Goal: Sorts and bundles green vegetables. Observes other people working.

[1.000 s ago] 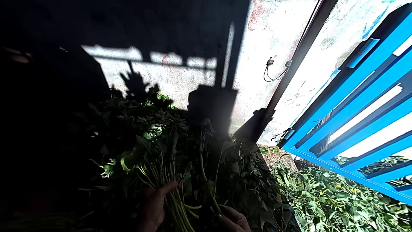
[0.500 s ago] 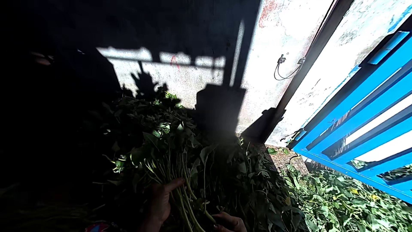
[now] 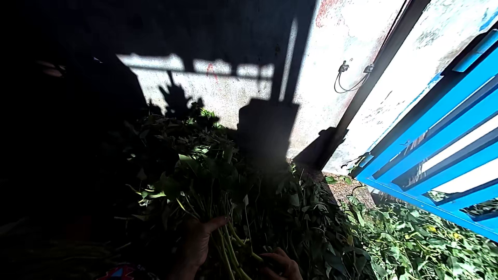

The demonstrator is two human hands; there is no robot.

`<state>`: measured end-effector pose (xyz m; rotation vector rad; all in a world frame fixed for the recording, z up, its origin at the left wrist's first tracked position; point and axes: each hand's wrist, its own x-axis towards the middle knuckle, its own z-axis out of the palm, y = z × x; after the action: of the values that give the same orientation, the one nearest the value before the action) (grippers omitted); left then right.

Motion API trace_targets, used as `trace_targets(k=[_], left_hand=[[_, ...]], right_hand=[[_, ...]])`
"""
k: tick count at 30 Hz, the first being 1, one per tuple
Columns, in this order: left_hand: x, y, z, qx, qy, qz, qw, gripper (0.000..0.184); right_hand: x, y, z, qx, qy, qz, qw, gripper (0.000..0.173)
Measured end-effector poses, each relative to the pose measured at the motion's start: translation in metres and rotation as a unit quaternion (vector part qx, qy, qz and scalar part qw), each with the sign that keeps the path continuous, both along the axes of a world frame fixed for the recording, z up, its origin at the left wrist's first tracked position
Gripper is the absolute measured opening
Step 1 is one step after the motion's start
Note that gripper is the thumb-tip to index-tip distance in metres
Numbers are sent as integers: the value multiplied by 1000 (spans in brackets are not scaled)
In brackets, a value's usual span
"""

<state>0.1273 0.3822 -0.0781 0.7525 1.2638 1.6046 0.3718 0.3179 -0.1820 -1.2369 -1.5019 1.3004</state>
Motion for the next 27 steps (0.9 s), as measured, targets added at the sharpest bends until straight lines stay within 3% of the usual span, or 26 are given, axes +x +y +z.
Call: trace_targets(k=[3,5,7,10,14,19,21,24,27], left_hand=[[2,0,-1,-2,7,-1,1000,58],[4,0,-1,-6,11,2,1000,60],[5,0,-1,-7,18,3,1000,59],[9,-2,-2,-16,33,-3,999,58],[16,-5,-2,-39,46,-16,998,61],[16,-7,-5,-50,43,-27,997,59],[19,-7,-5,-63,42,-25,997,59],[19,-5,-5,-123,31,-8,992,54],[20,-8,-7,-210,-24,-28,977,55]], right_hand=[[-8,1,8,8,-66,-31,997,55],[-19,1,18,78,-135,-95,983,62],[-30,1,26,172,-199,-152,953,58],[-44,3,37,238,-211,-119,940,45],[-59,1,28,175,-180,-43,967,28],[-56,-2,24,90,-109,7,990,31],[-56,-2,24,115,-131,-10,985,29],[-58,-4,26,216,-186,-111,952,22],[-59,-1,36,305,-152,-164,926,21]])
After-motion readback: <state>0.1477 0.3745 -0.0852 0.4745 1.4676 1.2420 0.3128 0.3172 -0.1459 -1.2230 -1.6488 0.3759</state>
